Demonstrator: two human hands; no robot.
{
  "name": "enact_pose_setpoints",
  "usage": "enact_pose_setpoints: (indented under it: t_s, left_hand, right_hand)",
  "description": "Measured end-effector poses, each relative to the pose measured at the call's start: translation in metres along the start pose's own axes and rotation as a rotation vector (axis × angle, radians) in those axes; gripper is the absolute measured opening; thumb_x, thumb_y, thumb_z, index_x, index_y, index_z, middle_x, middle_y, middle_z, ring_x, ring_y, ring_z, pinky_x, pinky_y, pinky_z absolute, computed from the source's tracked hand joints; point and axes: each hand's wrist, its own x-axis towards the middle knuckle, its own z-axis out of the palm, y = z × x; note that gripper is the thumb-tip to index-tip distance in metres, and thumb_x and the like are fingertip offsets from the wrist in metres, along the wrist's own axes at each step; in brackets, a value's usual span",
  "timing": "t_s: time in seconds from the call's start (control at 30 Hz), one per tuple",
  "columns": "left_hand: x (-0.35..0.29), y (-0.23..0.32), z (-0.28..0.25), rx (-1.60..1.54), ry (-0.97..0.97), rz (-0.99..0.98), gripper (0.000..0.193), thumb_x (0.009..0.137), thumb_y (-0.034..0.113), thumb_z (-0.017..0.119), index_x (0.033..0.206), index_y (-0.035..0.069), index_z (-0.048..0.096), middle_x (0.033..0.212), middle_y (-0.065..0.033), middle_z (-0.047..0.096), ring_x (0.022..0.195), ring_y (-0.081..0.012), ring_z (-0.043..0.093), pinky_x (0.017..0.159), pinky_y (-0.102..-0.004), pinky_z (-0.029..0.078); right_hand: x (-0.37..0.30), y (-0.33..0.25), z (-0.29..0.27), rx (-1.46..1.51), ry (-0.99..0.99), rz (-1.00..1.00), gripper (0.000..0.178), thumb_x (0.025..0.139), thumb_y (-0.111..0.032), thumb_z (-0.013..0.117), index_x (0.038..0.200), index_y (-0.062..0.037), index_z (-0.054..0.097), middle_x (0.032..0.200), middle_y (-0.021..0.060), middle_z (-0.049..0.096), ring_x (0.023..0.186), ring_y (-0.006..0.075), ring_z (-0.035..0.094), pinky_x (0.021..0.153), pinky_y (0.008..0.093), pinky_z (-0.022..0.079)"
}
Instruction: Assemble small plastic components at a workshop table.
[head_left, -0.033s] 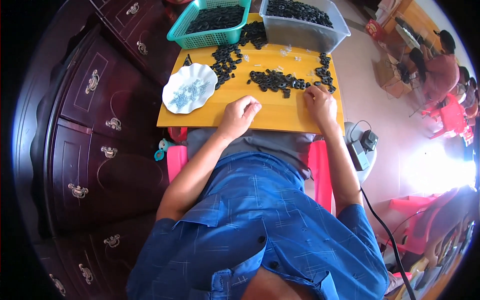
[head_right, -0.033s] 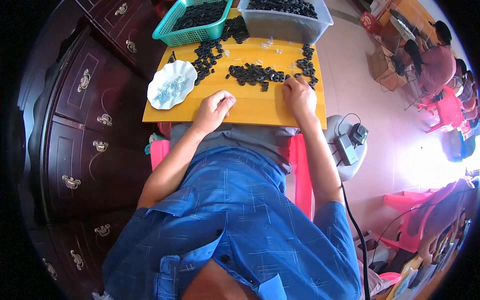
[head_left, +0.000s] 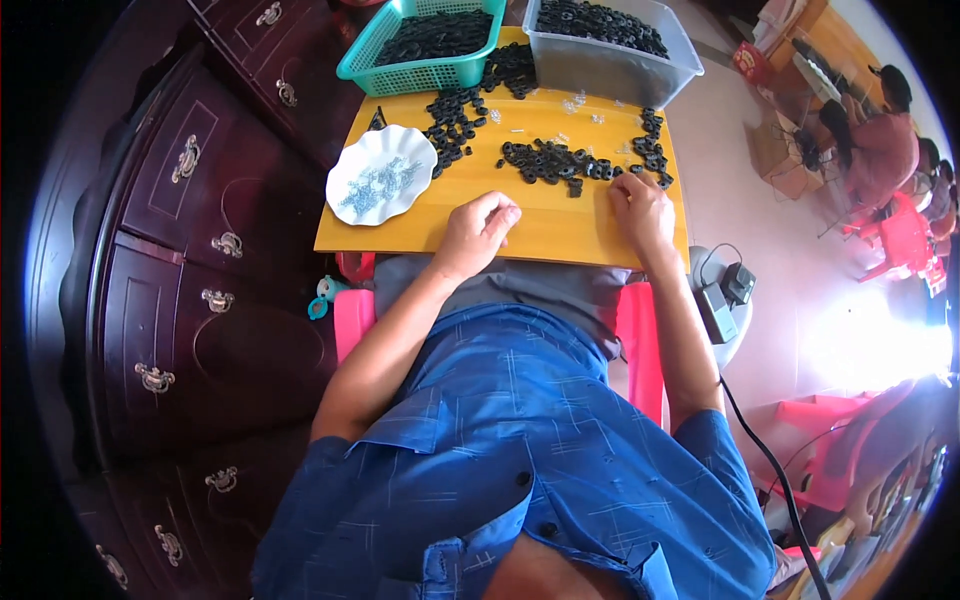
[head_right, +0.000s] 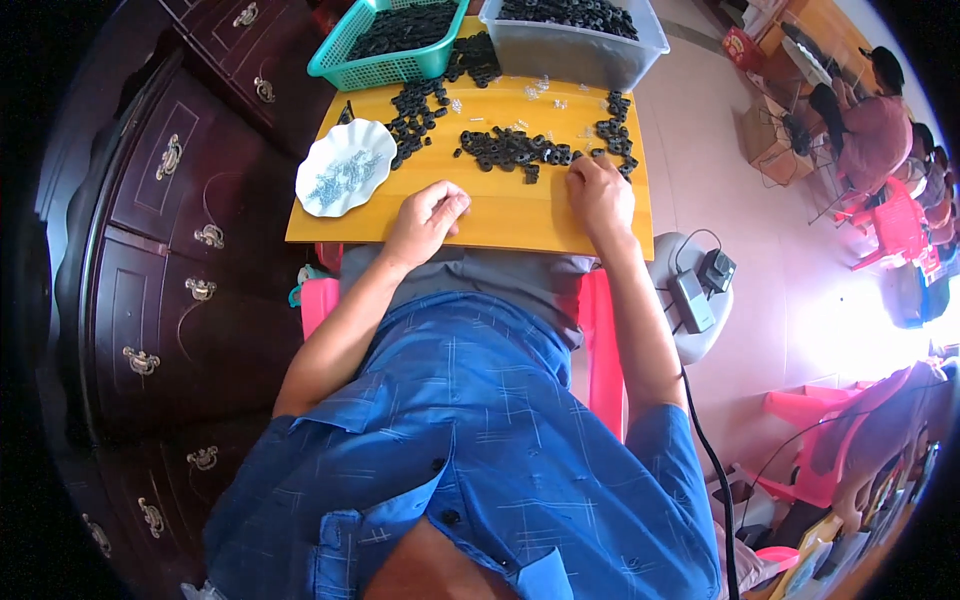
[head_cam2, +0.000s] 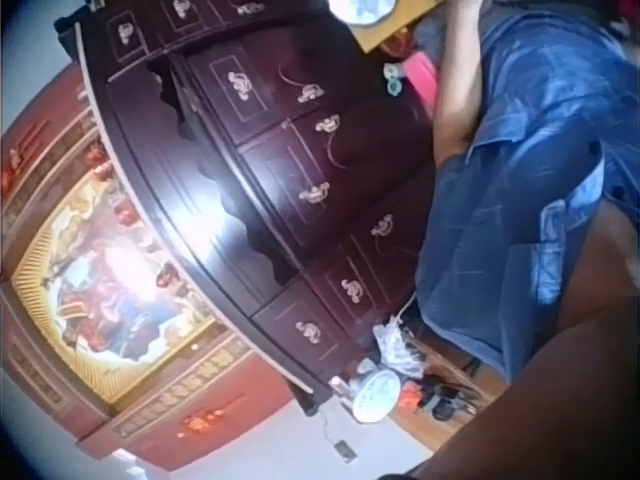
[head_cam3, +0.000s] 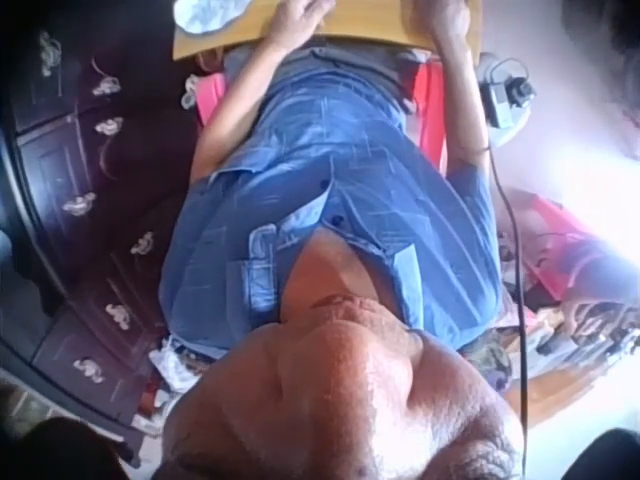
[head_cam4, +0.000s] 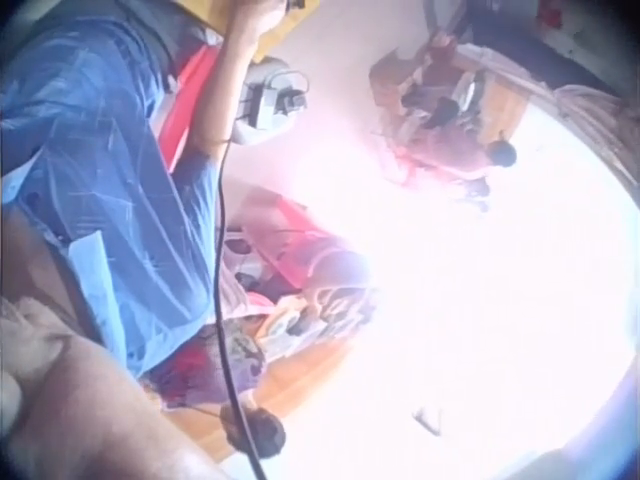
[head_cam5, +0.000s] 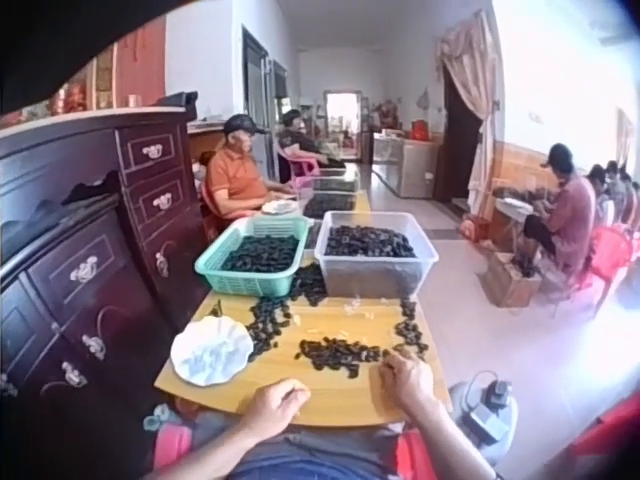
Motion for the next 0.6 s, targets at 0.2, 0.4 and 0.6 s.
enact_pose_setpoints:
  t_s: [0.2,0.4,0.6]
  left_hand:
    - [-0.014,-0.011,-0.016,-0.58,-0.034,-0.316,0.017,0.102,0.022,0.062,0.103,0.006,0.065,0.087,-0.0033,0.069,0.062,-0.0055,0.058,0.057,-0.0212,0.048]
    - [-0.021,-0.007,-0.023,-0.865,-0.036,-0.433,0.02,0.101,0.023,0.063,0.113,0.007,0.065,0.095,-0.0061,0.07,0.067,-0.0075,0.063,0.064,-0.0225,0.055]
    - [-0.024,-0.005,-0.021,-0.989,-0.03,-0.481,0.018,0.102,0.02,0.06,0.115,0.009,0.062,0.098,-0.0054,0.07,0.077,-0.0112,0.066,0.071,-0.0254,0.056]
  right_hand:
    - [-0.003,-0.004,0.002,-0.162,-0.078,0.024,0.015,0.093,-0.022,0.061,0.099,-0.009,0.066,0.101,0.0142,0.067,0.092,0.0366,0.068,0.077,0.0482,0.055]
    - [-0.016,-0.021,-0.005,0.242,-0.012,-0.071,0.012,0.095,-0.013,0.06,0.097,-0.0025,0.063,0.09,0.0157,0.069,0.079,0.0354,0.068,0.072,0.0421,0.054]
    - [-0.036,-0.064,-0.001,0.57,-0.12,-0.008,0.009,0.094,-0.009,0.067,0.098,-0.0019,0.064,0.076,0.0076,0.065,0.063,0.0139,0.062,0.061,0.0292,0.05]
